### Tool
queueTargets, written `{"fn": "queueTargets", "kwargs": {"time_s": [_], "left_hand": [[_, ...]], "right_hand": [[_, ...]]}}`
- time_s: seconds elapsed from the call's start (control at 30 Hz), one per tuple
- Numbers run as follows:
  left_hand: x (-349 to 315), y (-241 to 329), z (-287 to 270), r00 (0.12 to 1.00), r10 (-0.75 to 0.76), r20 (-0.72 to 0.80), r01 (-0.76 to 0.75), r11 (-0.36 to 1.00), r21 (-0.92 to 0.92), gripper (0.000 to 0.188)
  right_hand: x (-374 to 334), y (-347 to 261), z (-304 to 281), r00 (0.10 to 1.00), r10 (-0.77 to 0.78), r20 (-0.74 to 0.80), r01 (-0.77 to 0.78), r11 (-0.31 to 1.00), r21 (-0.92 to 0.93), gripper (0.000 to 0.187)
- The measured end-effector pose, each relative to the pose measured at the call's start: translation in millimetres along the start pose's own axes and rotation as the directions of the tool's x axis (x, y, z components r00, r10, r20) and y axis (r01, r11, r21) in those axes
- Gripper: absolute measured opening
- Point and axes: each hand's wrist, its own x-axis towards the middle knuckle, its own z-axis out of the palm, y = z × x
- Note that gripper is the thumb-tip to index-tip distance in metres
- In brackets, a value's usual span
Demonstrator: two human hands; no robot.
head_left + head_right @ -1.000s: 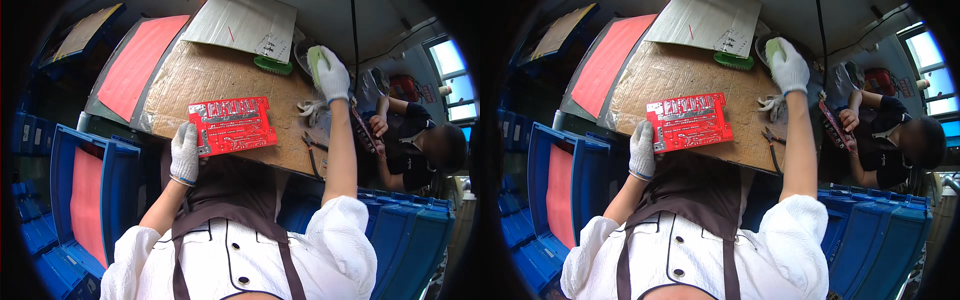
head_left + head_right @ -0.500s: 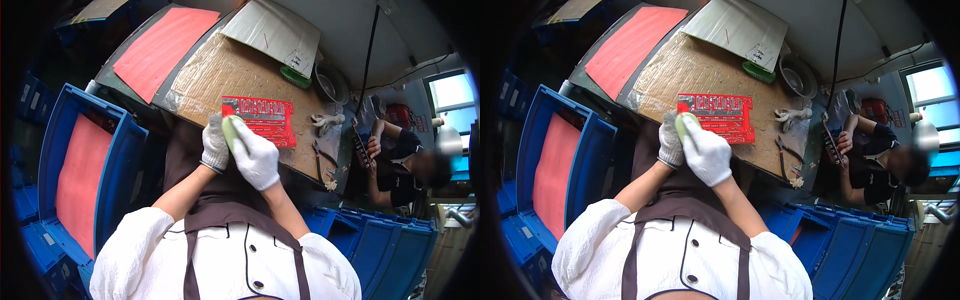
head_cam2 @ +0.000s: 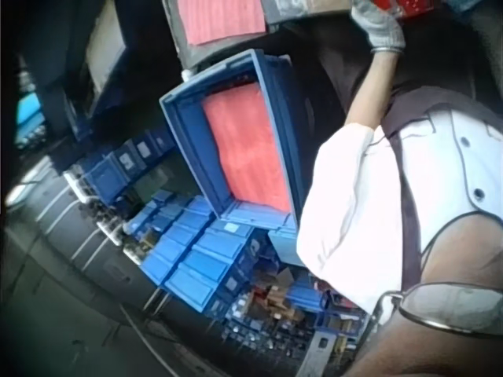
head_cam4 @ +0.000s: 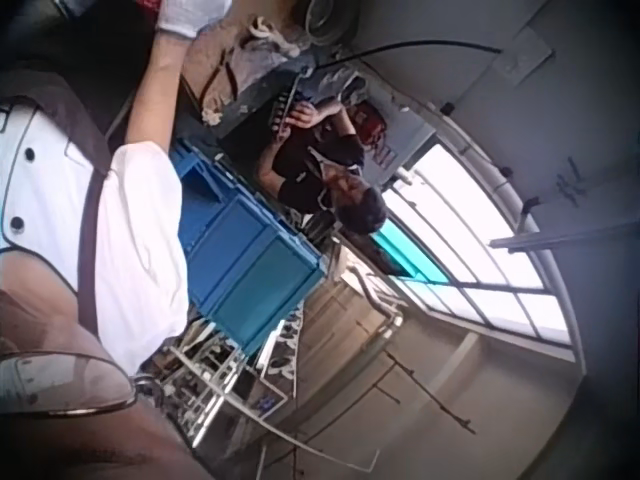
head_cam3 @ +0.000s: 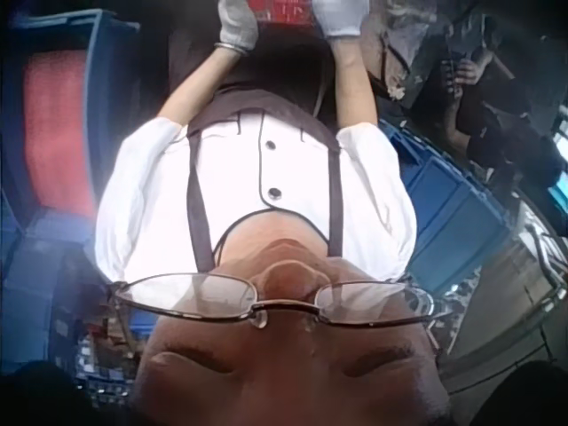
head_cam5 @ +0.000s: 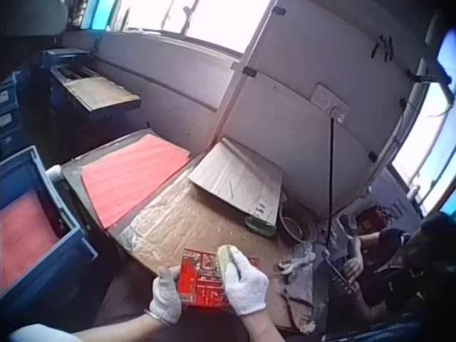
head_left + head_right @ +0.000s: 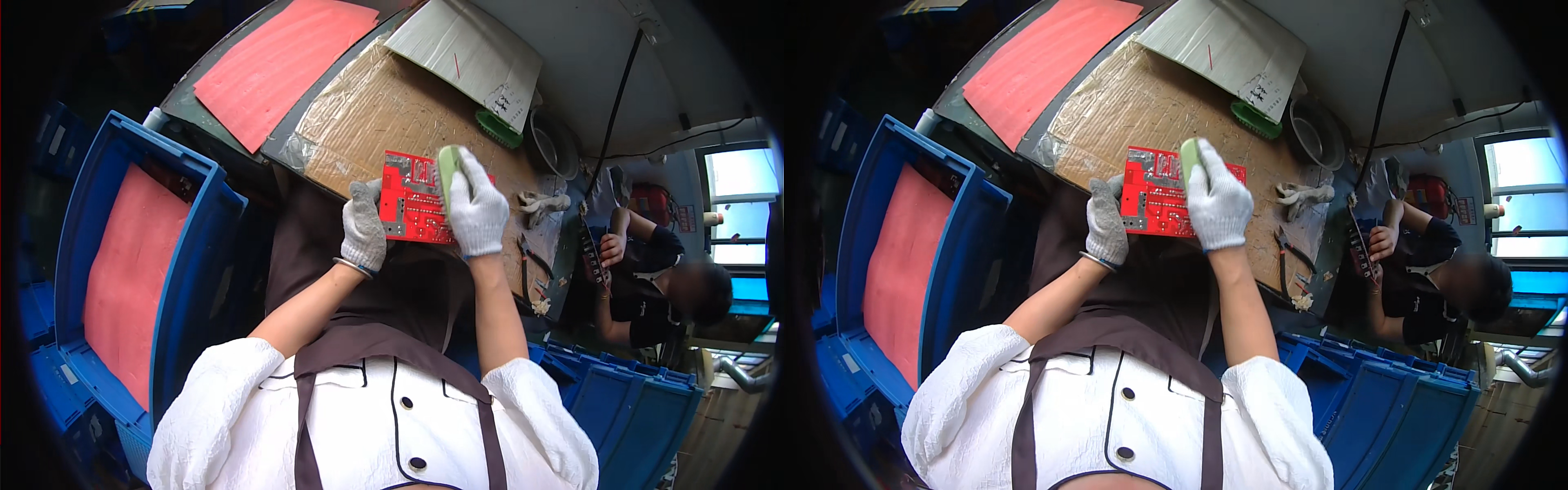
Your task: Cleaning and inspecting red printed circuit boards at an assembly station using a brush and wire cutters.
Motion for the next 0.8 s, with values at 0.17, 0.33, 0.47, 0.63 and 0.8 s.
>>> {"fn": "queueTargets", "kwargs": {"time_s": [0.17, 0.33, 0.47, 0.63, 0.8], "left_hand": [[-2, -2, 1, 0.996, 0.083, 0.041, -0.087, 0.99, 0.107, 0.085], [-2, -2, 10, 0.996, 0.045, -0.072, -0.041, 0.998, 0.051, 0.086], [-6, 8, -2, 0.992, 0.117, 0.046, -0.125, 0.924, 0.362, 0.08], [-1, -1, 6, 0.999, 0.039, -0.027, -0.036, 0.994, 0.106, 0.07], [4, -9, -4, 0.995, 0.077, 0.069, -0.088, 0.981, 0.172, 0.064]], "right_hand": [[4, -49, 26, 0.957, -0.232, 0.172, 0.242, 0.97, -0.038, 0.036], [-10, -19, -1, 0.995, 0.052, 0.086, -0.055, 0.998, 0.027, 0.033], [-3, -49, 21, 0.967, -0.216, 0.136, 0.212, 0.976, 0.043, 0.033], [8, 70, -38, 0.961, 0.25, -0.118, -0.268, 0.946, -0.182, 0.036], [-35, -21, -18, 0.988, 0.146, -0.059, -0.147, 0.989, -0.015, 0.035]]}}
